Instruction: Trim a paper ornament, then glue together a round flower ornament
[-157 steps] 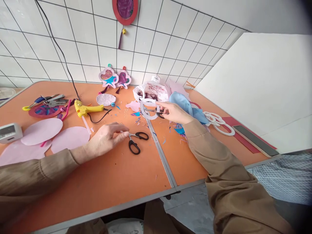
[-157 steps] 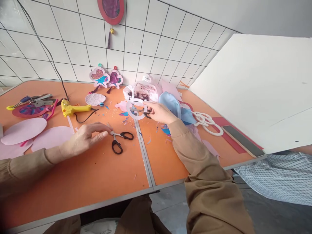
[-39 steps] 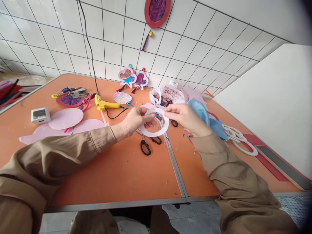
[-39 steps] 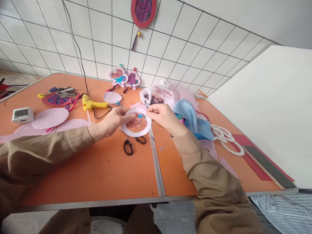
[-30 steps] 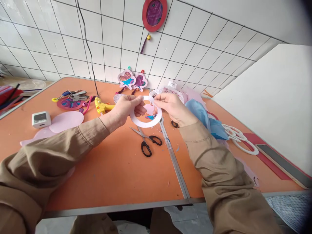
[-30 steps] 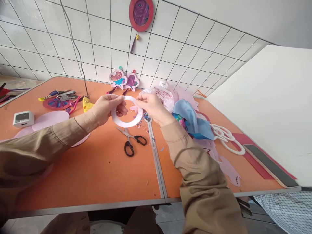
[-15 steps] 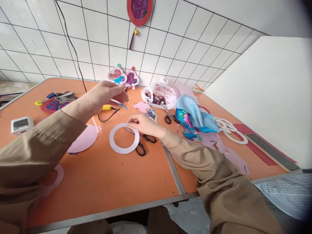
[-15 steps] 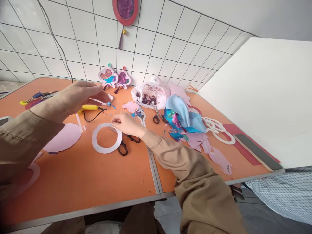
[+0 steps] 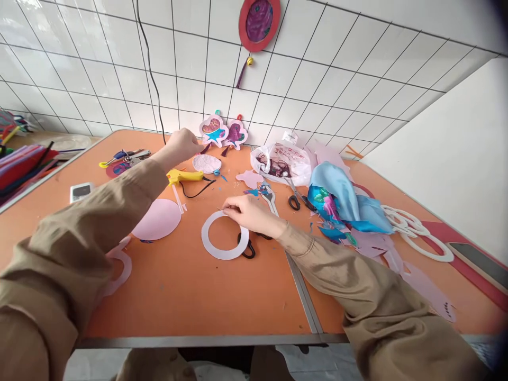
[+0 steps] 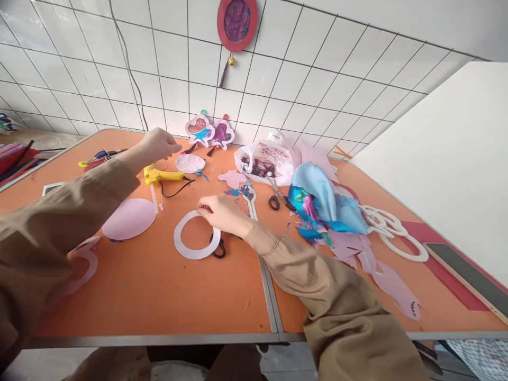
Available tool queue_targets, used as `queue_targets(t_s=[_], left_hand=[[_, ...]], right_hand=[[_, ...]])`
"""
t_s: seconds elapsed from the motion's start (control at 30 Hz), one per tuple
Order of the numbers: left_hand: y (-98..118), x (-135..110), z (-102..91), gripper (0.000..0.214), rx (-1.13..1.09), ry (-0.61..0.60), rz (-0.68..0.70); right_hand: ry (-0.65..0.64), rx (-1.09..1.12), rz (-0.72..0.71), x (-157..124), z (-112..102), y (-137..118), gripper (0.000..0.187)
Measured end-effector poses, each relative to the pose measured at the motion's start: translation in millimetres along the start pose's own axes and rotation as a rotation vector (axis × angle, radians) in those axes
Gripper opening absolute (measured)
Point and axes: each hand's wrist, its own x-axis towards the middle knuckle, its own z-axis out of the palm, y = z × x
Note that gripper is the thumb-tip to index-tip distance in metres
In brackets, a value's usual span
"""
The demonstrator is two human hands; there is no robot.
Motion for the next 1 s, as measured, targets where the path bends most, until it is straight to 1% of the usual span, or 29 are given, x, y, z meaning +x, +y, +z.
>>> queue_targets(t_s=[0.03,0.07,0.13,0.23,0.37,0.47,0.6,0.67,0.73,0.8,0.83,0.87,0.9,0.93,1.0], left_hand=[[-6.8,10.4,2.7,0.032,0.156,-0.008,-0.045],[-12.3,18.9,5.1,0.033,0.255,-0.030,-0.107],[-19.6,29.3,9.4,0.034,0.279,-0.069,-0.141],[-25.6,31.4,15.4,0.040,0.270,-0.079,-0.148],[-32.2,28.1,24.6,0.045,0.205,-0.053,-0.131],[-32.9,31.7,31.9,0.044,0.136,-0.062,-0.143],[-22.1,34.2,36.3,0.037,-0.138,-0.069,-0.144],[-13.4,26.5,34.1,0.030,-0.228,-0.075,-0.111],[-4.6,11.1,29.4,0.019,-0.328,-0.140,-0.032],[3.3,-9.7,23.4,0.018,-0.381,-0.210,0.038],[6.6,-21.0,20.4,0.020,-0.399,-0.244,0.046],[9.5,-32.4,17.6,0.019,-0.424,-0.276,0.054],[11.9,-43.3,15.0,0.018,-0.443,-0.277,0.041],[13.8,-53.4,12.7,0.017,-0.456,-0.315,0.033],[15.6,-70.5,8.9,0.017,-0.496,-0.319,0.021]], right_hand=[[-0.010,-0.021,-0.011,0.2,1.3,0.7,0.016],[-0.018,-0.039,-0.021,0.5,2.5,1.6,0.018],[-0.025,-0.073,-0.036,1.1,5.0,3.4,0.023],[-0.020,-0.116,-0.048,1.5,8.6,5.2,0.028],[-0.007,-0.156,-0.078,0.1,10.8,4.4,0.025],[0.020,-0.172,-0.087,-0.8,8.2,2.7,0.023],[0.110,-0.141,-0.055,-0.8,4.3,1.3,0.020],[0.145,-0.105,-0.037,-1.3,5.5,0.1,0.020],[0.151,-0.064,-0.029,-2.2,8.2,-2.0,0.019],[0.153,-0.026,-0.033,-2.7,10.0,-3.9,0.016],[0.166,0.001,-0.029,-2.5,9.8,-4.2,0.014],[0.193,0.042,-0.012,-1.8,8.6,-3.8,0.012],[0.234,0.091,0.015,-0.7,6.5,-2.6,0.010],[0.281,0.137,0.048,0.7,3.6,-0.7,0.009],[0.365,0.235,0.119,3.8,-3.8,4.0,0.009]])
